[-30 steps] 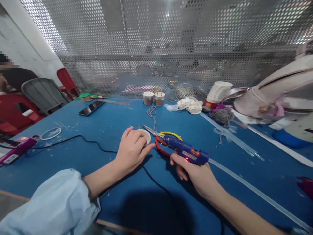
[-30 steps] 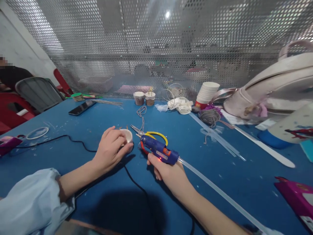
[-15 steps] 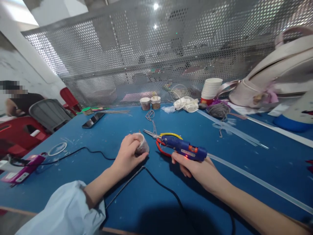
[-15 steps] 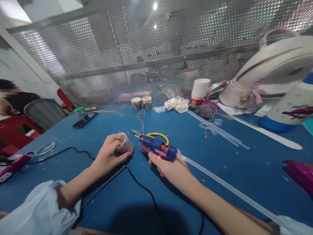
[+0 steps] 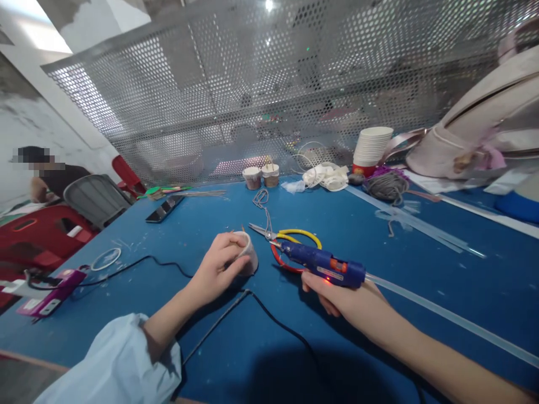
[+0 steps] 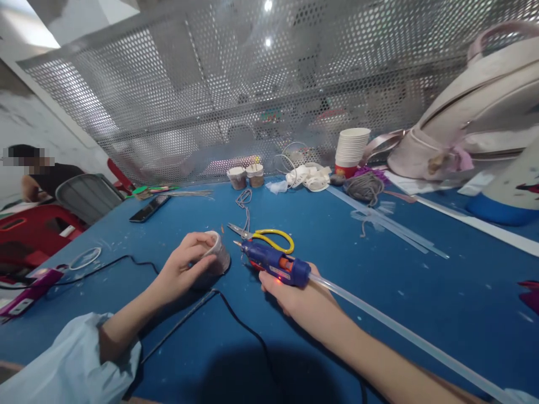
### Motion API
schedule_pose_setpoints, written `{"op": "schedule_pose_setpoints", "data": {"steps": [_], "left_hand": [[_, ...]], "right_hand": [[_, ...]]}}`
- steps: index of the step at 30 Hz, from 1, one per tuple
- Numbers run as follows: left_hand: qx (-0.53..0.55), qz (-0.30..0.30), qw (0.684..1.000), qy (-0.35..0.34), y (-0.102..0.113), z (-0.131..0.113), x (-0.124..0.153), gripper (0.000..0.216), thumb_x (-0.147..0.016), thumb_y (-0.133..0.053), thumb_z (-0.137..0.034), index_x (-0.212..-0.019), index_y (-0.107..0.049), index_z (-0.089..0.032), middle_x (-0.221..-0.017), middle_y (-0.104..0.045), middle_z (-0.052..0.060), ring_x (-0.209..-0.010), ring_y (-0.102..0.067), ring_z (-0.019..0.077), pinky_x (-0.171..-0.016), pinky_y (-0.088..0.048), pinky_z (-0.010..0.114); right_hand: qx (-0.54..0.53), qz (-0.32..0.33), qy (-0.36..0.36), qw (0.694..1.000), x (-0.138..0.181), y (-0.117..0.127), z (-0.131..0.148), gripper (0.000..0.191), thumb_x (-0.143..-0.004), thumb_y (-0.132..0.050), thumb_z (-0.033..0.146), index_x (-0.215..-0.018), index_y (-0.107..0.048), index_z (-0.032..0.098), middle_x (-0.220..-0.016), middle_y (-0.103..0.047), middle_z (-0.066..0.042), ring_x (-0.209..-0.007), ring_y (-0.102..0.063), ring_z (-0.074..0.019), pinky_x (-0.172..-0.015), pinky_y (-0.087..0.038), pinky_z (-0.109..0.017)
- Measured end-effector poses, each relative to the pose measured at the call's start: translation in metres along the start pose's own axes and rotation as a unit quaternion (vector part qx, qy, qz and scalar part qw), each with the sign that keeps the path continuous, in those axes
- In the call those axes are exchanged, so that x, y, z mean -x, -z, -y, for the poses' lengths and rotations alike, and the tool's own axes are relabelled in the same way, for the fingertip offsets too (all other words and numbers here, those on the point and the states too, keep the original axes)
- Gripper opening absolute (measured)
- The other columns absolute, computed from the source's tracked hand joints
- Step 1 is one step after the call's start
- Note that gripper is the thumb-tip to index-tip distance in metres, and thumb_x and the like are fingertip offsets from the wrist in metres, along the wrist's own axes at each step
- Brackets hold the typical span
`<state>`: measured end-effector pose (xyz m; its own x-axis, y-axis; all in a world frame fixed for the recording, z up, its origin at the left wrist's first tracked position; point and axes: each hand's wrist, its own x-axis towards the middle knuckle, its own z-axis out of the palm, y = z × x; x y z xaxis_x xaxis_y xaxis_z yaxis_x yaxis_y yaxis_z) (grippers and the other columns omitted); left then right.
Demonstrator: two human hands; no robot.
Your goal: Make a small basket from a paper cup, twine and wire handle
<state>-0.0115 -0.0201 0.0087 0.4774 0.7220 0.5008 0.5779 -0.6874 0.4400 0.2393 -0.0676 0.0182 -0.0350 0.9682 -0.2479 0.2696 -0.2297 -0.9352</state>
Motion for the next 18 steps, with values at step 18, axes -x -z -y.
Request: {"op": "schedule_pose_setpoints", "data": {"steps": [18], "left_hand": [[0.142,0.031,0.976,0.165,-0.003,0.019,0.002,0.09,-0.064,-0.081,-0.034,-0.14,-0.033,-0.022,-0.139,-0.046,0.014,-0.128,-0.048,0.0285,-0.111,-0.034,0.047]], "right_hand": [[0.034,-0.045,0.125,0.991,-0.013,0.018,-0.001,0.034,-0.078,-0.06,0.049,-0.068,-0.067,0.017,-0.039,-0.045,0.004,-0.04,-0.043,-0.0116,-0.046,-0.034,-0.026]]}}
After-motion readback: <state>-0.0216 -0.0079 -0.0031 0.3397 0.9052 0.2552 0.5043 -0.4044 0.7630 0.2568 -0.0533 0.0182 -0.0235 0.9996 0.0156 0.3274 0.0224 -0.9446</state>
